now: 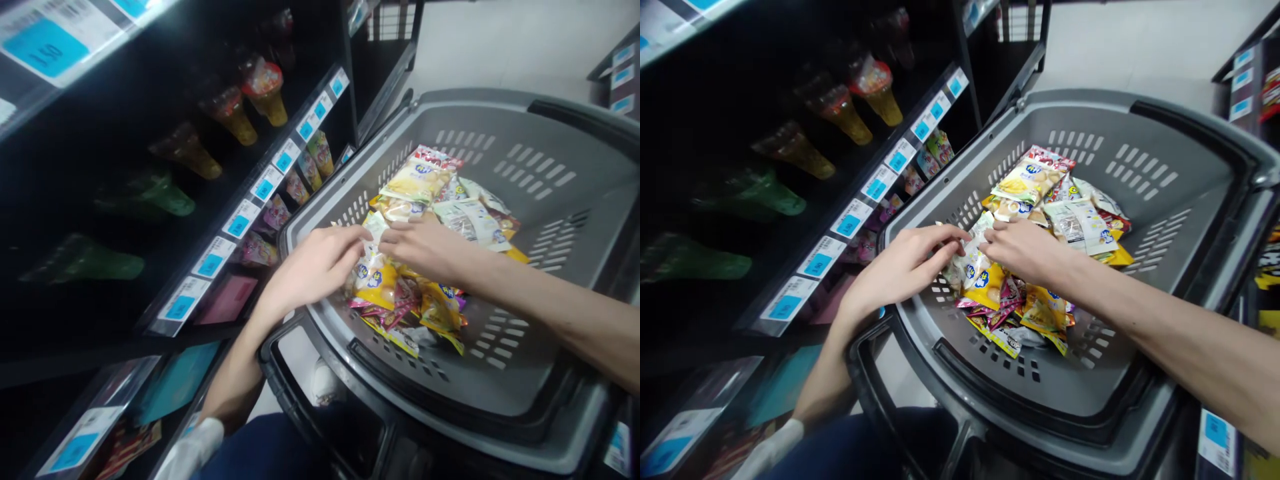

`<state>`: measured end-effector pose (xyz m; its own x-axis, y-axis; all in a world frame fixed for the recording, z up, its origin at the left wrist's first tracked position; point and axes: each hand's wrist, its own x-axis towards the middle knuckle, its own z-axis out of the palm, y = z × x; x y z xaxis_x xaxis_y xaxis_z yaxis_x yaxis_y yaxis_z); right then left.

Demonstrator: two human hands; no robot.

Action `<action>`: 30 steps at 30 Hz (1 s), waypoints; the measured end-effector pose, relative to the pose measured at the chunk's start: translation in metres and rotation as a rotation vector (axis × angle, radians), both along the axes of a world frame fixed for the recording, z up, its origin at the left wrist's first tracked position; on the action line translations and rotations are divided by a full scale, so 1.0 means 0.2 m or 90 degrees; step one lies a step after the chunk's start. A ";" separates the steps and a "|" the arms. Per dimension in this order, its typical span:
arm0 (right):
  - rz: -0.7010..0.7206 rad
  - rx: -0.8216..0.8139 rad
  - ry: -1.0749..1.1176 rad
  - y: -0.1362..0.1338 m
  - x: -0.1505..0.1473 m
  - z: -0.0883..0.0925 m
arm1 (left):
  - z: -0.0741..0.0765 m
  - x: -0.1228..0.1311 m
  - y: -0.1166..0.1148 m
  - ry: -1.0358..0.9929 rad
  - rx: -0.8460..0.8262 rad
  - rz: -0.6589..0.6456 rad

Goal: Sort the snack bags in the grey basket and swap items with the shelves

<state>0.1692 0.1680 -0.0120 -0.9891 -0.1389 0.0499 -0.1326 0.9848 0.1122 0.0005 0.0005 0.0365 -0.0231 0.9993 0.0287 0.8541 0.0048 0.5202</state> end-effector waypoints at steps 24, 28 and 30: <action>-0.494 -1.151 0.152 -0.05 0.02 0.21 | -0.08 -0.04 -0.01 -0.414 0.196 0.228; -0.385 -1.247 0.059 -0.03 0.05 0.22 | -0.10 -0.04 0.00 -0.520 0.273 0.299; -0.333 -1.246 0.056 -0.03 0.06 0.22 | -0.11 -0.05 0.01 -0.554 0.294 0.309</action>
